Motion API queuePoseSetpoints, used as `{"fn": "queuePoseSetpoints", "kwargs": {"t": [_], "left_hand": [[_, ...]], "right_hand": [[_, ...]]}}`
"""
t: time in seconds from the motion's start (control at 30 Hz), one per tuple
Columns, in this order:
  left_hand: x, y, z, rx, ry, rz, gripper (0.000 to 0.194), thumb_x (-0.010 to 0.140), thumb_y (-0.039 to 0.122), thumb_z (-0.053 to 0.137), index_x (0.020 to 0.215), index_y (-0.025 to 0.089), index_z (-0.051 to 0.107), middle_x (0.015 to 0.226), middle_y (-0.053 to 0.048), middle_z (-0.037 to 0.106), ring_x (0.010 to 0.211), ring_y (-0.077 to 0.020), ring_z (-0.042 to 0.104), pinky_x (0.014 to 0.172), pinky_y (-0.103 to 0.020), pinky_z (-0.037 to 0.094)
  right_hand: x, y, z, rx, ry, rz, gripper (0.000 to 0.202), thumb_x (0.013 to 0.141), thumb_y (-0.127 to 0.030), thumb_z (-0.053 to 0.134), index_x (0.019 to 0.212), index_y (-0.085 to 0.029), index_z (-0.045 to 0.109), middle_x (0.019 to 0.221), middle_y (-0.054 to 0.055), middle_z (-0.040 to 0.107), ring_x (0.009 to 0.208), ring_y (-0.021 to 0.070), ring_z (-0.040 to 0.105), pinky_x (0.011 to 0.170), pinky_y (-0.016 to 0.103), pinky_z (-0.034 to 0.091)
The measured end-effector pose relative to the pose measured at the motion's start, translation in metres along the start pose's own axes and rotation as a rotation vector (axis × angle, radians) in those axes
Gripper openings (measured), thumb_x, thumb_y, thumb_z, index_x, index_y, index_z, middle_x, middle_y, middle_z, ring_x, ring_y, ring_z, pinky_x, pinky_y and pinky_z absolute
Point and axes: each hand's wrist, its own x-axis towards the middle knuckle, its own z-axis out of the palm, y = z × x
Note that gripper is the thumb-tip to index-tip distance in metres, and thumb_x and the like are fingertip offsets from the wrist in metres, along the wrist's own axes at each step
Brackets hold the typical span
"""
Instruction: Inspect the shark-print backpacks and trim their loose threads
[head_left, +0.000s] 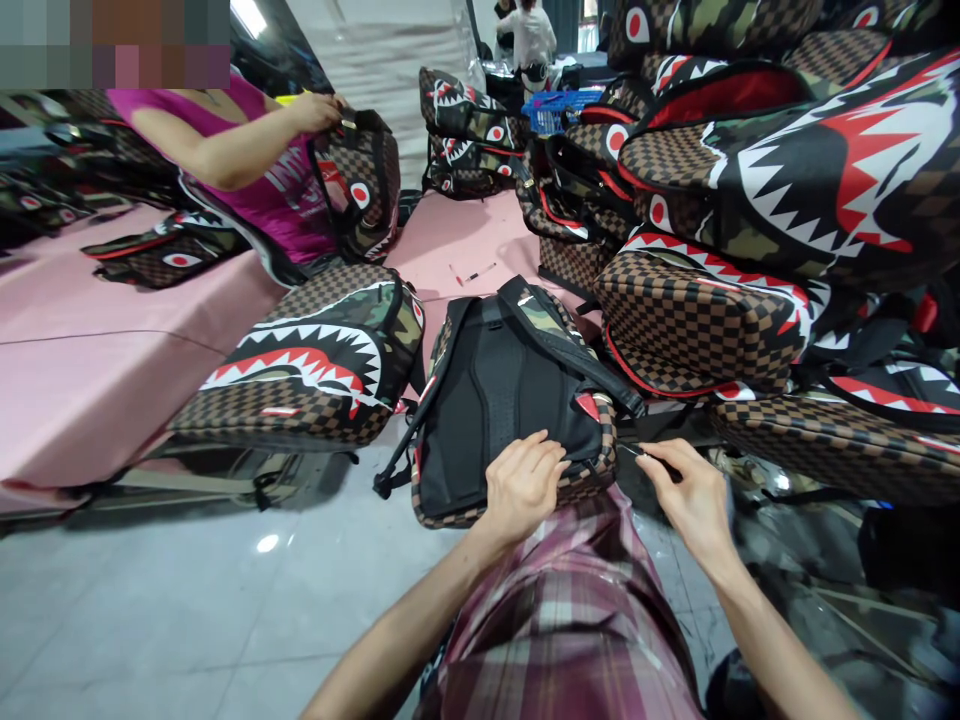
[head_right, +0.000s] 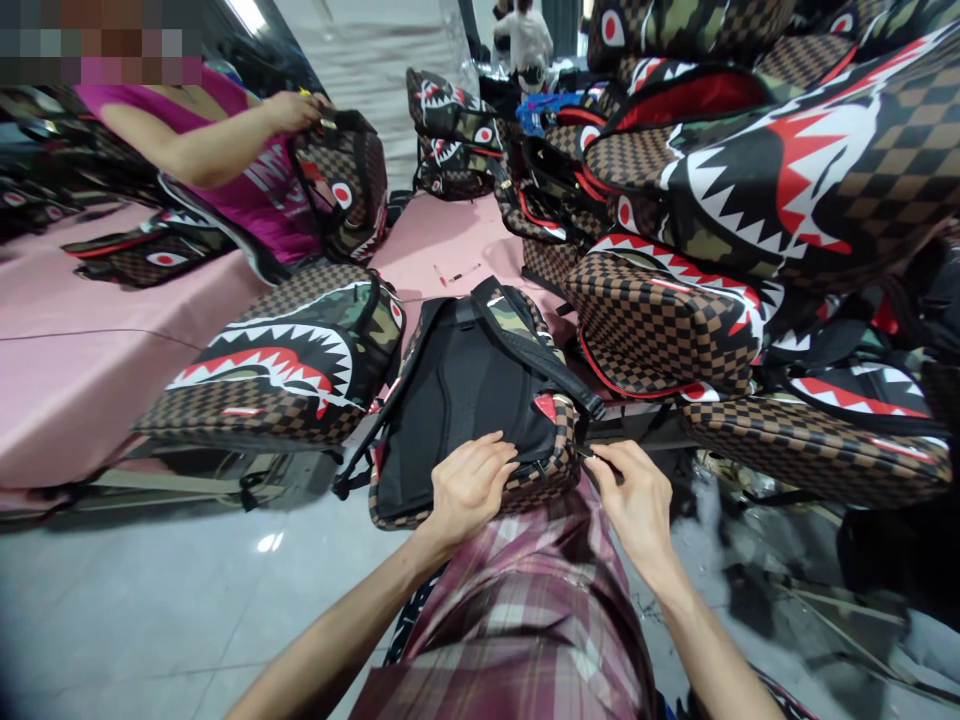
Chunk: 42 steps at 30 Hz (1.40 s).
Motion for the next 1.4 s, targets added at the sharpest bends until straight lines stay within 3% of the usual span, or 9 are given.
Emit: {"fn": "queuePoseSetpoints", "kwargs": {"t": [0.33,0.53,0.7,0.83,0.97,1.07,1.17,1.27,1.4], "left_hand": [[0.001,-0.001,0.000,-0.002,-0.007,0.011,0.014,0.082,0.015,0.051,0.089,0.017,0.064,0.088,-0.005,0.071,0.094,-0.0212,0.064,0.077,-0.032,0.051],[-0.011,0.011,0.022,0.017,-0.076,-0.002,0.016,0.085,0.022,0.050,0.091,0.016,0.064,0.091,-0.006,0.070,0.098,-0.0216,0.061,0.078,-0.034,0.049],[-0.062,0.002,0.027,0.056,-0.260,0.019,0.028,0.088,0.024,0.047,0.114,0.021,0.057,0.119,-0.005,0.061,0.119,-0.0227,0.048,0.094,-0.041,0.041],[-0.129,-0.049,-0.028,0.110,-0.286,-0.292,0.040,0.081,0.032,0.059,0.120,0.027,0.054,0.124,-0.007,0.058,0.124,-0.0295,0.043,0.100,-0.054,0.030],[-0.169,-0.102,-0.080,-0.094,-0.074,-0.937,0.026,0.084,0.036,0.052,0.100,0.022,0.066,0.102,-0.008,0.069,0.105,-0.0266,0.059,0.091,-0.047,0.043],[-0.159,-0.110,-0.084,-0.556,0.148,-1.248,0.042,0.087,0.045,0.041,0.104,0.014,0.064,0.092,-0.011,0.070,0.081,-0.0215,0.067,0.075,-0.036,0.052],[-0.126,-0.101,-0.057,-0.964,0.102,-1.206,0.045,0.082,0.042,0.049,0.112,0.010,0.059,0.110,-0.016,0.064,0.099,-0.0246,0.062,0.086,-0.037,0.049],[-0.087,-0.102,-0.021,-0.967,0.073,-1.258,0.055,0.074,0.028,0.061,0.124,0.008,0.050,0.134,-0.017,0.046,0.121,-0.0282,0.046,0.103,-0.039,0.035],[-0.047,-0.125,0.002,-0.970,0.297,-1.383,0.060,0.079,0.026,0.055,0.134,0.009,0.037,0.143,-0.015,0.034,0.126,-0.0240,0.040,0.107,-0.035,0.027]], "right_hand": [[-0.002,-0.003,0.004,-0.186,0.018,-0.137,0.019,0.086,-0.029,0.051,0.090,-0.021,0.068,0.083,0.005,0.065,0.078,0.0180,0.058,0.066,0.029,0.043],[0.005,0.034,0.022,0.551,0.046,0.339,0.026,0.077,-0.038,0.060,0.092,-0.018,0.065,0.075,0.003,0.063,0.063,0.0144,0.056,0.057,0.027,0.043],[-0.005,0.034,0.065,0.604,-0.037,0.421,0.045,0.062,-0.036,0.073,0.101,-0.017,0.063,0.073,-0.002,0.053,0.061,0.0099,0.047,0.057,0.024,0.039],[-0.011,0.027,0.081,0.464,-0.076,0.373,0.040,0.065,-0.039,0.069,0.098,-0.016,0.064,0.068,-0.004,0.044,0.059,0.0087,0.040,0.057,0.024,0.035],[-0.006,0.030,0.081,0.401,-0.128,0.350,0.041,0.065,-0.041,0.069,0.097,-0.014,0.064,0.066,-0.004,0.044,0.057,0.0093,0.038,0.055,0.024,0.033],[-0.005,0.036,0.082,0.364,-0.105,0.345,0.040,0.064,-0.041,0.068,0.093,-0.014,0.065,0.064,-0.005,0.044,0.056,0.0093,0.037,0.056,0.024,0.032],[-0.008,0.040,0.085,0.325,-0.084,0.355,0.041,0.064,-0.041,0.068,0.094,-0.014,0.065,0.065,-0.004,0.046,0.056,0.0092,0.037,0.058,0.025,0.032],[-0.013,0.042,0.089,0.302,-0.090,0.367,0.042,0.066,-0.043,0.067,0.096,-0.014,0.064,0.068,-0.004,0.046,0.058,0.0094,0.038,0.058,0.025,0.032],[-0.019,0.040,0.094,0.267,-0.076,0.360,0.043,0.068,-0.046,0.063,0.098,-0.014,0.063,0.070,-0.004,0.045,0.062,0.0108,0.041,0.060,0.024,0.034]]}}
